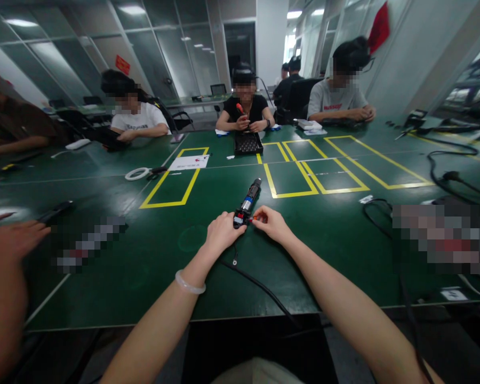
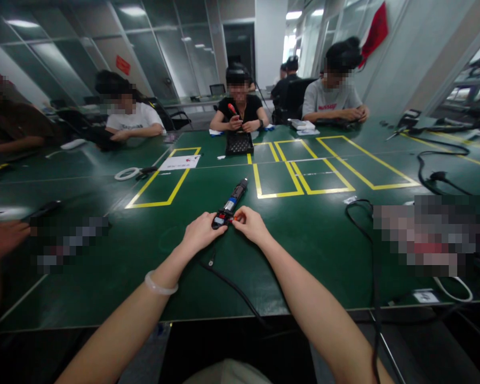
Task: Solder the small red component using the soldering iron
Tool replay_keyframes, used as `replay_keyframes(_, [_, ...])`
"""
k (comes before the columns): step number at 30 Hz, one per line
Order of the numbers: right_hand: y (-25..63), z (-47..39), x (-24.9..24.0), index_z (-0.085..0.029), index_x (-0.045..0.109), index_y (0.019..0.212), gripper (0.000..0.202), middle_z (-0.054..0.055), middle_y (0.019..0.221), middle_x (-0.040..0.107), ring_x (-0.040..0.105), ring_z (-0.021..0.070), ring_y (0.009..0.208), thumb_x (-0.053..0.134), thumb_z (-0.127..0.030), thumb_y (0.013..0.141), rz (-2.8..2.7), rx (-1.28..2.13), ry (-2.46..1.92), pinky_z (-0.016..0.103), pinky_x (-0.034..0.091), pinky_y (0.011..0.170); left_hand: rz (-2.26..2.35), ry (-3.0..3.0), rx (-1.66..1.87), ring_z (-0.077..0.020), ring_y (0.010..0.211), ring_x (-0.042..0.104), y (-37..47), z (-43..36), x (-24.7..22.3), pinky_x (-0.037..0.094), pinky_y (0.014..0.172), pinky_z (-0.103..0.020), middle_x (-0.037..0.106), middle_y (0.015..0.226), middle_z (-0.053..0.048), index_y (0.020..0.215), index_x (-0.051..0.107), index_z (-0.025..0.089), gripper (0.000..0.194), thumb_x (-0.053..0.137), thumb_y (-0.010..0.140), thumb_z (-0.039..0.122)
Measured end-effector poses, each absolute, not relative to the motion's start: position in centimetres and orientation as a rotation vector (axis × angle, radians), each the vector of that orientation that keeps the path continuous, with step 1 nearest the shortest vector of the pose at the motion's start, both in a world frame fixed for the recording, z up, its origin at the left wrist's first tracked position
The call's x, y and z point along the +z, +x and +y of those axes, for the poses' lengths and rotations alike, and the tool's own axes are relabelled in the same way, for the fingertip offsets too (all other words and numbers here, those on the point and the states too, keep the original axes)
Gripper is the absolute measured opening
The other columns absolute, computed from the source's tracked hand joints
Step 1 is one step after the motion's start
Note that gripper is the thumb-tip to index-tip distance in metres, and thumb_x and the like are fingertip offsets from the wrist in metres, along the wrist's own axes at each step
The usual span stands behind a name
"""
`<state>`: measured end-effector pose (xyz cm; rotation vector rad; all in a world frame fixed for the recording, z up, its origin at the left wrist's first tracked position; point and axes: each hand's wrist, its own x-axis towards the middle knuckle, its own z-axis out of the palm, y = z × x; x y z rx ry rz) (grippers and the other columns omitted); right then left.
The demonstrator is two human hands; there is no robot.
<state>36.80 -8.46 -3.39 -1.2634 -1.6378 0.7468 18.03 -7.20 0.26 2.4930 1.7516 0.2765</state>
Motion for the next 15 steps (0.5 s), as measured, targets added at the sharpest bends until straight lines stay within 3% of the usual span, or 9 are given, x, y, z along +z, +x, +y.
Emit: replay_keyframes(15, [36.1, -8.8, -3.6, -0.02, 0.058, 0.082, 0.011, 0.0, 0.078, 0.059, 0.053, 0.0151, 0.071, 0.067, -0.018, 0.076, -1.856, 0.578, -1.3, 0.026, 0.04, 0.066, 1.605, 2.527, 0.265, -0.0247, 0.087, 0.064, 16.9, -7.8, 0.6, 0.045, 0.069, -0.03, 0.061, 0.093, -0.008, 0.103, 0.064, 0.023, 0.04, 0.054, 0.081, 0.055])
